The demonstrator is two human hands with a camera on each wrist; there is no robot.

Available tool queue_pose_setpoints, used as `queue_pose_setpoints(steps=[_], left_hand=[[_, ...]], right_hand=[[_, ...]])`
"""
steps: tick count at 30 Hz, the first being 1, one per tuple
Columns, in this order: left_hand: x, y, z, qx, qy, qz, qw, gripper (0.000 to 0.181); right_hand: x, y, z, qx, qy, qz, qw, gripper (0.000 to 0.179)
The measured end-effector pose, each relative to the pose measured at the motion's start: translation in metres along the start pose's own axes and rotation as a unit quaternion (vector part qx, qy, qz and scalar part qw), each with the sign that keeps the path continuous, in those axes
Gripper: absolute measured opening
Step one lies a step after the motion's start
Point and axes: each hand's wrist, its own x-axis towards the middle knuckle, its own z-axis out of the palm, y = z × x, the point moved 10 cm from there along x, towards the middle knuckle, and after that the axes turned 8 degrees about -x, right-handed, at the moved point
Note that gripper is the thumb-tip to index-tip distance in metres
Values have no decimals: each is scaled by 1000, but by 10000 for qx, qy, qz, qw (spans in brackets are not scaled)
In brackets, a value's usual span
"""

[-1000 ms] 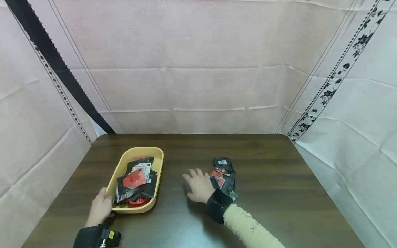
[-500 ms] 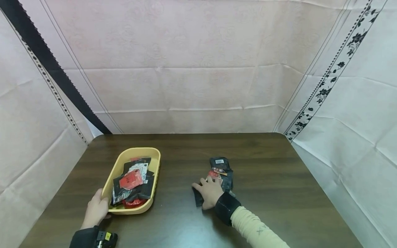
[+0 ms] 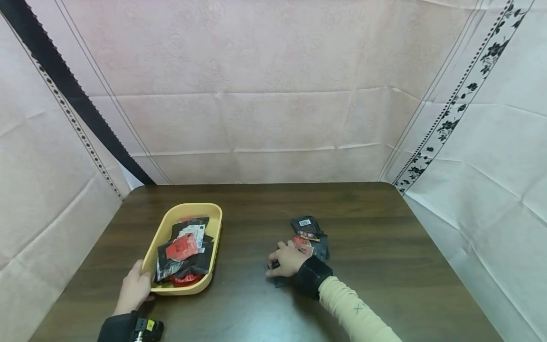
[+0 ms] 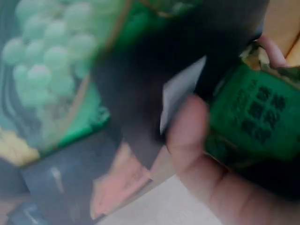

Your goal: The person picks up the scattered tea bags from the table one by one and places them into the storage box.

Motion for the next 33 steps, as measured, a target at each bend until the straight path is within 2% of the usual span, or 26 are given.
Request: queue_pose_setpoints(steps=[2, 4, 6, 10, 14, 16, 18, 21, 23, 25, 27, 30, 33], left_hand=[[0, -1, -2, 3, 14, -16, 10000, 32], [0, -3, -3, -1, 19, -47, 10000, 32], [0, -4, -4, -3, 25, -79, 10000, 32], [-1, -6, -8, -6, 73, -144, 9999, 32], [-2, -8, -12, -26, 108, -179, 9998, 33], [-2, -9, -13, -27, 112, -174, 9998, 33], [-1, -10, -14, -17, 136, -154, 9998, 33], [0, -11, -13, -31, 148, -144, 9998, 33], [0, -12, -12, -61, 156, -145, 9998, 32], [0, -12, -9, -100, 149, -143, 9997, 32], [1, -10, -6, -127, 138, -120, 9998, 32], [1, -7, -3, -132, 148, -71, 9998, 32], [2, -4, 0, -119, 169, -37, 9998, 32]], right_hand=[[3, -2, -11, -335, 642, -102, 9973, 12], [5, -2, -22, -674, 1264, -30, 9897, 10], [6, 0, -29, -869, 1625, 181, 9827, 11], [11, -2, -33, -1017, 1732, 366, 9789, 13], [19, -9, -34, -1126, 1704, 297, 9785, 12], [25, -15, -38, -991, 1816, 200, 9782, 13], [31, -25, -46, -642, 2075, 54, 9761, 18], [41, -47, -65, -64, 2611, -238, 9650, 24], [50, -63, -74, 214, 2815, -415, 9584, 21], [63, -79, -79, 349, 2798, -495, 9582, 15], [76, -93, -80, 460, 2582, -481, 9638, 12], [96, -113, -76, 479, 2140, -380, 9749, 17], [110, -132, -74, 444, 1922, -369, 9797, 20]])
